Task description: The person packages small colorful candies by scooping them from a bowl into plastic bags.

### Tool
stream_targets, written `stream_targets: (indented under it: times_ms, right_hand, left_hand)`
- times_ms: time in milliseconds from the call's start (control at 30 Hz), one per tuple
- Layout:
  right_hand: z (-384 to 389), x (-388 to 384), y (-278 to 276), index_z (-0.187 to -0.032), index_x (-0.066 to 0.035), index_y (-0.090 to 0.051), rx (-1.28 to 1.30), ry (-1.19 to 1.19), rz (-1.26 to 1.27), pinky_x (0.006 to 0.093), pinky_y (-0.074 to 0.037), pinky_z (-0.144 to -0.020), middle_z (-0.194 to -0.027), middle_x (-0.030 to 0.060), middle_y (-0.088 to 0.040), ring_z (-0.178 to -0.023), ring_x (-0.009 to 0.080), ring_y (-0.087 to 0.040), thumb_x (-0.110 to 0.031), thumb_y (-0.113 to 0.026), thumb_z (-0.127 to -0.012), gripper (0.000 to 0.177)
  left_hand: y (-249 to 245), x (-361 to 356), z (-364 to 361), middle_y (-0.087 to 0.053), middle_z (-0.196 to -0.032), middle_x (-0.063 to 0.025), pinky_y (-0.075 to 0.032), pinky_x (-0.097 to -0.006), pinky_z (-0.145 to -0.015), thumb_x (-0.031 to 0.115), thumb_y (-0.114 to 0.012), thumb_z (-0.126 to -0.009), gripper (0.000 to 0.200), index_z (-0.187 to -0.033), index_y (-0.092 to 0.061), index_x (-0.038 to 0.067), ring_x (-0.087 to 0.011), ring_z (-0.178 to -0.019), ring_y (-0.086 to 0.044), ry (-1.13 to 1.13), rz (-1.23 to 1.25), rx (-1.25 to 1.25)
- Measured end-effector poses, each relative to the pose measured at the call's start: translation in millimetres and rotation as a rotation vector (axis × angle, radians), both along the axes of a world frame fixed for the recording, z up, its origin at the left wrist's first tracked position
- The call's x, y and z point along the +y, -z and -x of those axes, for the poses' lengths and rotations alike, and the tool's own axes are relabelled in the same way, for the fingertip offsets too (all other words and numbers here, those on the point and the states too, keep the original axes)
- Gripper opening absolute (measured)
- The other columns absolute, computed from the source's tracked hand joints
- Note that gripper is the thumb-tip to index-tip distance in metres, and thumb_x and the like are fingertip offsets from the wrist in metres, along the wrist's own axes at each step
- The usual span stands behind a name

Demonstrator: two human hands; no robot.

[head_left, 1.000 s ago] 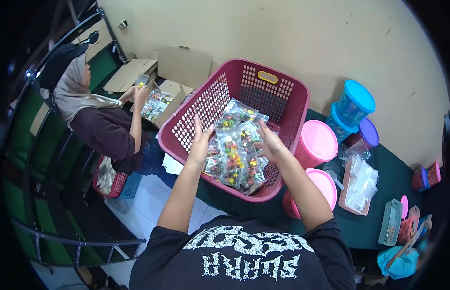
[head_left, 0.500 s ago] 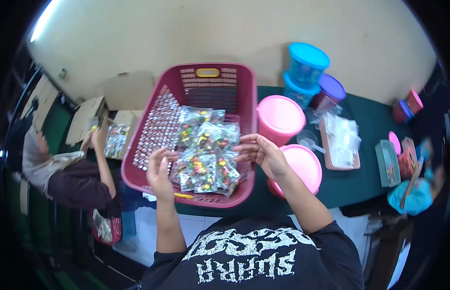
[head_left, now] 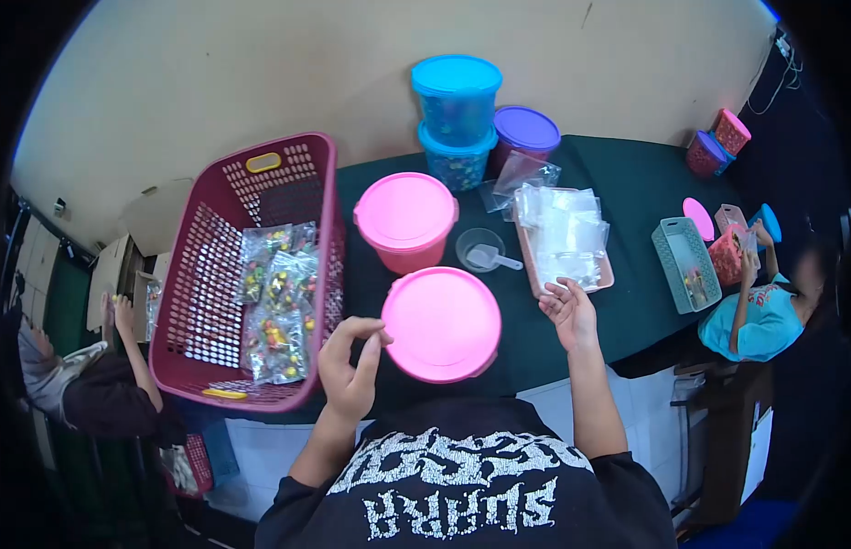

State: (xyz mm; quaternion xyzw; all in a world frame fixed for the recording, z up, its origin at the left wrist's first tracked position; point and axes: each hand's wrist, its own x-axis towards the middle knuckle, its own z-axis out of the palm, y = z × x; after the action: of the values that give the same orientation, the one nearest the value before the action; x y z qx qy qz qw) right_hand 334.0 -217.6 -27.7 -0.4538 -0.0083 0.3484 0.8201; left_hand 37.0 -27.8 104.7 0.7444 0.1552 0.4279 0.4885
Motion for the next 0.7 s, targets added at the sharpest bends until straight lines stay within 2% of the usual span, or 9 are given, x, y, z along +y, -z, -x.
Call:
stream_targets:
  times_ms: [200,267,367,433,467,533,600,633,700]
  right_hand:
    - [-89,-63,30,-0.116,-0.002,-0.047,0.082,0.055,0.069,0.0408,-0.050,-0.085,-0.108,0.0165,-0.061,-0.092,0.0276,-0.063,-0.023,-0.049,-0.094,0.030]
    - [-113,-72,31,-0.116,-0.001,-0.048,0.108,0.079,0.103,0.0391,-0.048,-0.084,-0.108,0.0149,-0.061,-0.092,0.0255,-0.061,-0.023,-0.051,-0.093,0.032]
    - [-158,-79,51,-0.114,0.000,-0.053,-0.125,0.091,0.265,0.0292,-0.046,-0.074,-0.104,0.0104,-0.061,-0.086,0.0177,-0.058,-0.018,-0.055,-0.090,0.030]
    - [-185,-71,56,-0.114,0.000,-0.054,-0.222,0.096,0.394,0.0284,-0.046,-0.074,-0.103,0.0098,-0.061,-0.086,0.0169,-0.058,-0.017,-0.056,-0.089,0.030]
    - [-197,-66,61,-0.114,0.000,-0.055,-0.314,0.122,0.513,0.0277,-0.046,-0.074,-0.102,0.0092,-0.061,-0.086,0.0160,-0.058,-0.016,-0.058,-0.088,0.031]
    - [-220,-56,82,-0.113,0.000,-0.057,-0.378,0.151,0.522,0.0279,-0.046,-0.077,-0.101,0.0089,-0.062,-0.088,0.0156,-0.058,-0.015,-0.062,-0.084,0.033]
    - [-230,-47,90,-0.111,0.000,-0.058,-0.577,0.148,0.837,0.0290,-0.046,-0.083,-0.103,0.0098,-0.063,-0.094,0.0177,-0.060,-0.013,-0.065,-0.080,0.034]
    - [-231,-43,96,-0.107,0.000,-0.058,-0.695,0.166,0.924,0.0348,-0.046,-0.089,-0.108,0.0154,-0.063,-0.101,0.0263,-0.061,-0.017,-0.071,-0.077,0.036]
    - [-232,-40,101,-0.107,-0.001,-0.058,-0.763,0.176,0.972,0.0373,-0.045,-0.092,-0.109,0.0152,-0.063,-0.105,0.0290,-0.059,-0.014,-0.072,-0.074,0.039]
  left_hand:
    - [35,-69,-123,-0.064,-0.093,-0.0085,-0.049,-0.0274,-0.077,0.007,-0.053,-0.092,0.018,-0.108,-0.057,-0.002,-0.0150,-0.088,-0.063,0.291,0.352,0.182]
    - [60,-88,-172,-0.062,-0.098,-0.0092,-0.047,-0.0289,-0.080,0.008,-0.051,-0.094,0.021,-0.113,-0.055,-0.001,-0.0152,-0.091,-0.061,0.444,0.504,0.245]
    - [91,-102,-235,-0.062,-0.105,-0.0095,-0.047,-0.0313,-0.084,0.011,-0.052,-0.093,0.028,-0.119,-0.054,0.001,-0.0170,-0.094,-0.060,0.448,0.503,0.491]
    - [125,-106,-271,-0.059,-0.115,-0.0128,-0.046,-0.0349,-0.088,0.016,-0.056,-0.089,0.038,-0.125,-0.052,0.002,-0.0219,-0.099,-0.060,0.366,0.210,0.587]
    - [136,-108,-288,-0.059,-0.115,-0.0128,-0.046,-0.0349,-0.088,0.016,-0.056,-0.089,0.038,-0.125,-0.052,0.002,-0.0219,-0.099,-0.060,0.353,0.214,0.588]
    - [153,-109,-319,-0.046,-0.134,-0.0181,-0.043,-0.0390,-0.097,0.019,-0.061,-0.083,0.052,-0.130,-0.047,0.003,-0.0305,-0.115,-0.053,0.247,0.102,0.668]
    - [171,-108,-343,-0.037,-0.141,-0.0197,-0.039,-0.0407,-0.101,0.020,-0.062,-0.081,0.057,-0.133,-0.044,0.004,-0.0341,-0.122,-0.046,0.170,-0.038,0.714]
    - [174,-105,-353,-0.027,-0.148,-0.0212,-0.036,-0.0425,-0.105,0.021,-0.063,-0.079,0.063,-0.136,-0.042,0.005,-0.0376,-0.129,-0.039,0.099,-0.176,0.751]
    - [184,-99,-370,-0.021,-0.150,-0.0219,-0.033,-0.0429,-0.108,0.021,-0.064,-0.078,0.067,-0.138,-0.038,0.006,-0.0389,-0.132,-0.033,0.100,-0.175,0.808]
